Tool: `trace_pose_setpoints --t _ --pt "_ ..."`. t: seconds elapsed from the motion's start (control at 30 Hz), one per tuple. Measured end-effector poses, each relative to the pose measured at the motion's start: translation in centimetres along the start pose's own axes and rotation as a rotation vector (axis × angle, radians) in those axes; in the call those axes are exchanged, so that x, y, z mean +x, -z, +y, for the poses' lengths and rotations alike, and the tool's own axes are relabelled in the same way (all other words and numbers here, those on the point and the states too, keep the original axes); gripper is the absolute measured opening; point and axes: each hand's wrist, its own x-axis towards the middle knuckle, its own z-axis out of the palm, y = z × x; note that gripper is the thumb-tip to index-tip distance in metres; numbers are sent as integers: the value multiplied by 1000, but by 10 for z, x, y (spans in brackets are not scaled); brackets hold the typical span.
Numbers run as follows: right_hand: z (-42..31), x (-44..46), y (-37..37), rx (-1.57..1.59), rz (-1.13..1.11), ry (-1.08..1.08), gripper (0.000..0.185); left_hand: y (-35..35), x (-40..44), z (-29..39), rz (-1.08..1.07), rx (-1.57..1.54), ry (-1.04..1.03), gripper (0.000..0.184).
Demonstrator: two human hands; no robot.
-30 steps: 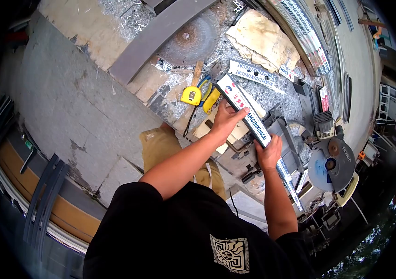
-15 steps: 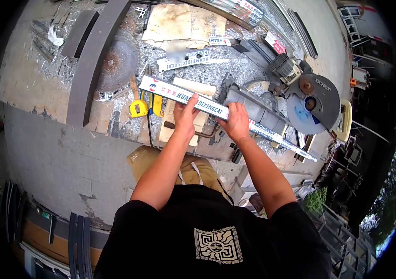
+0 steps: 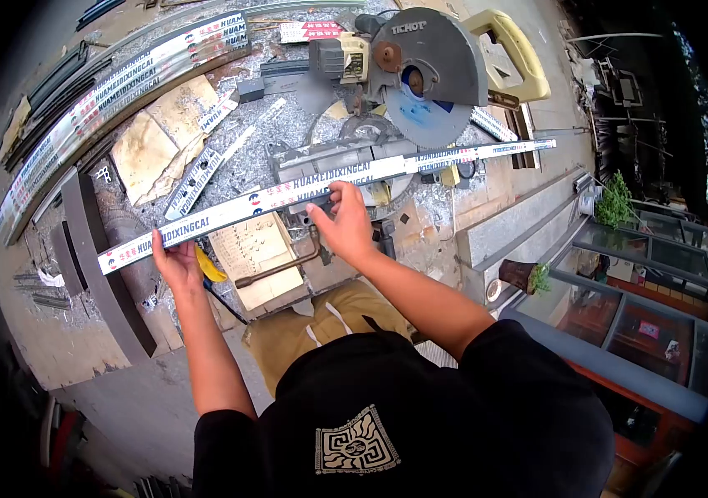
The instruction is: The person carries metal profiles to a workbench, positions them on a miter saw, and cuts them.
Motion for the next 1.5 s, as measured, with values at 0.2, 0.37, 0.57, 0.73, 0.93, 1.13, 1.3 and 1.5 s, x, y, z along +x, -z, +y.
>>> trace_pose_setpoints --t 0.2,0.37,0.57,0.73,0.93,1.13,1.3,1.5 --pt "80 43 33 726 -39 -826 67 21 29 16 51 10 15 42" --pt "98 68 36 832 -222 -875 65 17 26 21 10 -13 -35 37" --pt "87 80 30 759 -230 -803 61 21 37 31 37 -17 -61 34" --pt "82 90 28 799 -279 -840 57 25 42 36 20 -32 -61 36" --pt "83 93 32 819 -290 -861 54 24 40 38 -29 -23 -45 35" --pt "69 94 34 784 -247 -871 47 10 24 52 -9 99 97 34" --pt "73 93 31 825 -185 -849 45 -14 -21 33 442 790 -179 67" --pt "79 90 21 874 -115 -816 43 -168 -91 -22 -274 1681 -751 58"
